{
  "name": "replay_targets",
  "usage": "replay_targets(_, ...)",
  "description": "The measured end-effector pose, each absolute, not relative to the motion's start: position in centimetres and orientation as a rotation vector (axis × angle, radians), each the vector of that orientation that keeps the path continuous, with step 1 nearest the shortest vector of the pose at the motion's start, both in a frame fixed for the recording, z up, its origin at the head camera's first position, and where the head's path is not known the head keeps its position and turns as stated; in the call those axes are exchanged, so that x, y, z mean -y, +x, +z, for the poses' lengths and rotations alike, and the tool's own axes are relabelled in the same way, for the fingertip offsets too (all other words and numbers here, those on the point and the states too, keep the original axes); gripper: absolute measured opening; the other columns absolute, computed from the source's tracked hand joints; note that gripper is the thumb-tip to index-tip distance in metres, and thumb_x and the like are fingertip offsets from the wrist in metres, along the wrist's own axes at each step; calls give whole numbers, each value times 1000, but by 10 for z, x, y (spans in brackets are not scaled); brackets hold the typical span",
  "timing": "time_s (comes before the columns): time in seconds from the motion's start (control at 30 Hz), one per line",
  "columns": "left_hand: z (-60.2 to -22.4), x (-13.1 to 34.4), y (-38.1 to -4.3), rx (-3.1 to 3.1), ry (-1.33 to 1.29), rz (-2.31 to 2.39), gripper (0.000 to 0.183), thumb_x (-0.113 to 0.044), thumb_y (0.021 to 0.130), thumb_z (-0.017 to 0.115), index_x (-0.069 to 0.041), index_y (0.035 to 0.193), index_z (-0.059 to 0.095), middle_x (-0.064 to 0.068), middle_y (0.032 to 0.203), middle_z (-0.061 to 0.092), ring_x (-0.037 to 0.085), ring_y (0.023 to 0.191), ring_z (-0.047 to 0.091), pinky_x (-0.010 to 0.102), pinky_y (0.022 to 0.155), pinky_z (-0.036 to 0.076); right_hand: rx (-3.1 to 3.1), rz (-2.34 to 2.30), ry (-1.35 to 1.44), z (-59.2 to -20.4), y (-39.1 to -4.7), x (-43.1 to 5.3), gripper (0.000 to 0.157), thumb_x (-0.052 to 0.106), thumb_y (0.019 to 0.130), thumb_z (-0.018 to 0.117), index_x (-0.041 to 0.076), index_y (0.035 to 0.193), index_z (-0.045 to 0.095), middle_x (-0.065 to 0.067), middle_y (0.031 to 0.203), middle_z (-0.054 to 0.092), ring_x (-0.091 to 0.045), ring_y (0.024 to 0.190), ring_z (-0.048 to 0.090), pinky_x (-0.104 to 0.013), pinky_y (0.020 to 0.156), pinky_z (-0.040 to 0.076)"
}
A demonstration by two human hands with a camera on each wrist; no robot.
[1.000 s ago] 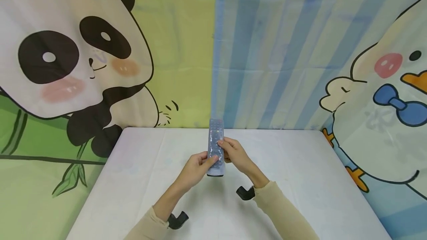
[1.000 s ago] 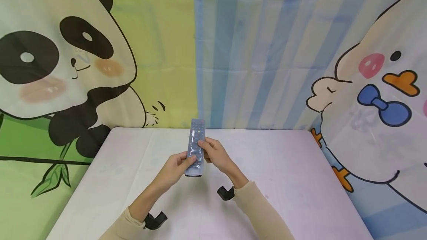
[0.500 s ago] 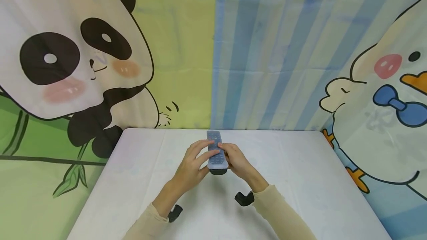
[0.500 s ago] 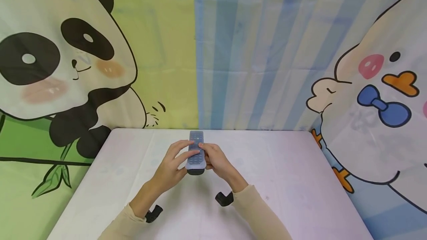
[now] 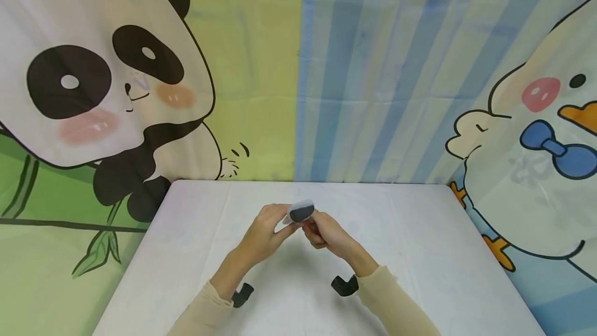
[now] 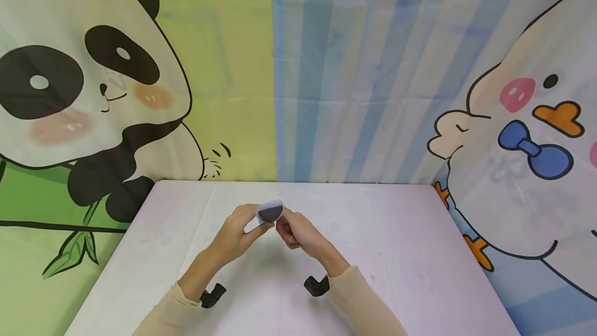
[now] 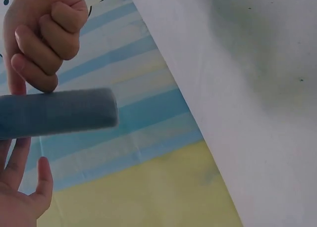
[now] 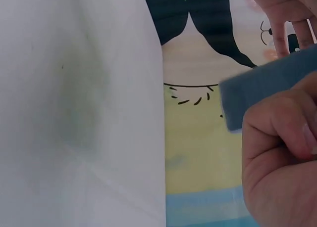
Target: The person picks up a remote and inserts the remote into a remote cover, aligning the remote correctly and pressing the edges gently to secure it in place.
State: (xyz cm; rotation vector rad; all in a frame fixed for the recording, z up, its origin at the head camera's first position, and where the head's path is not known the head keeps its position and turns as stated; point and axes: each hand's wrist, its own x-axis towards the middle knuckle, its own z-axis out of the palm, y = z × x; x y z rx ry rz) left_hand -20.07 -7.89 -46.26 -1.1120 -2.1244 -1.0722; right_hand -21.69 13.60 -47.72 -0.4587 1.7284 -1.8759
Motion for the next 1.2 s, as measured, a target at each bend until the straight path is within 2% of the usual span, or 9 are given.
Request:
replay_targets(0.17, -462, 81, -197, 2221, -1013, -1307, 26, -11, 89, 77, -6, 111, 64, 0, 101, 68, 17, 96, 66, 41, 80, 57, -1865, -1766, -588, -475, -212, -143, 70, 60, 105, 30, 2, 70, 48, 1, 49, 36, -11, 39, 27, -29, 39, 21)
replay_targets(0.3, -461, 81, -194, 2329, -909, -1543, 24, -21, 96, 71, -6, 113, 63, -2, 100, 68, 13, 93, 66, 40, 80, 57, -1964, -1806, -634, -466, -210, -150, 68, 53, 107, 35, -6, 75, 49, -1, 49, 36, -12, 40, 26, -27, 40, 22)
replay_targets(0.43, -462, 81, -191, 2393, -804, -1769, 29, -27, 100, 65, -6, 119, 60, 3, 107, 68, 17, 100, 67, 42, 88, 55, -2104, -1846, -712, -455, -207, -152, 55, 40, 108, 45, -6, 79, 51, 0, 51, 36, -12, 42, 26, -24, 42, 24)
replay_targets(0.63, -463, 80, -189, 2405, -718, -2027, 35, -28, 103, 59, -3, 128, 56, 13, 118, 65, 26, 109, 64, 44, 92, 53, -2416, -1850, -921, -443, -204, -146, 13, 7, 101, 60, 8, 88, 57, 1, 64, 47, -11, 52, 39, -25, 47, 33)
replay_targets(0.8, -465, 78, -188, 2428, -687, -2077, 39, -31, 104, 58, -4, 131, 55, 13, 122, 64, 27, 114, 62, 47, 95, 51, -2610, -1822, -1109, -442, -203, -137, 12, -8, 93, 66, 3, 95, 60, -4, 70, 53, -14, 57, 43, -24, 49, 37)
replay_targets(0.93, -465, 77, -186, 2437, -709, -2096, 42, -30, 101, 63, -4, 133, 54, 12, 123, 63, 26, 114, 62, 45, 95, 51, -2698, -1799, -1263, -445, -206, -135, 18, -11, 88, 70, 3, 96, 61, -6, 75, 55, -15, 59, 46, -25, 47, 39)
replay_targets(1.03, -465, 77, -186, 2439, -729, -2085, 45, -30, 99, 67, -4, 133, 53, 11, 123, 63, 25, 114, 62, 44, 96, 51, -2817, -1737, -1470, -446, -207, -134, 21, -8, 85, 75, 5, 98, 67, -7, 86, 59, -18, 66, 52, -26, 46, 42)
replay_targets(1.2, -465, 77, -186, 2448, -679, -2039, 44, -35, 97, 69, -8, 130, 56, 7, 117, 65, 22, 110, 65, 40, 92, 53, -2983, -1465, -1867, -446, -209, -136, 13, 6, 91, 75, 8, 104, 75, -8, 103, 61, -21, 84, 58, -24, 59, 47)
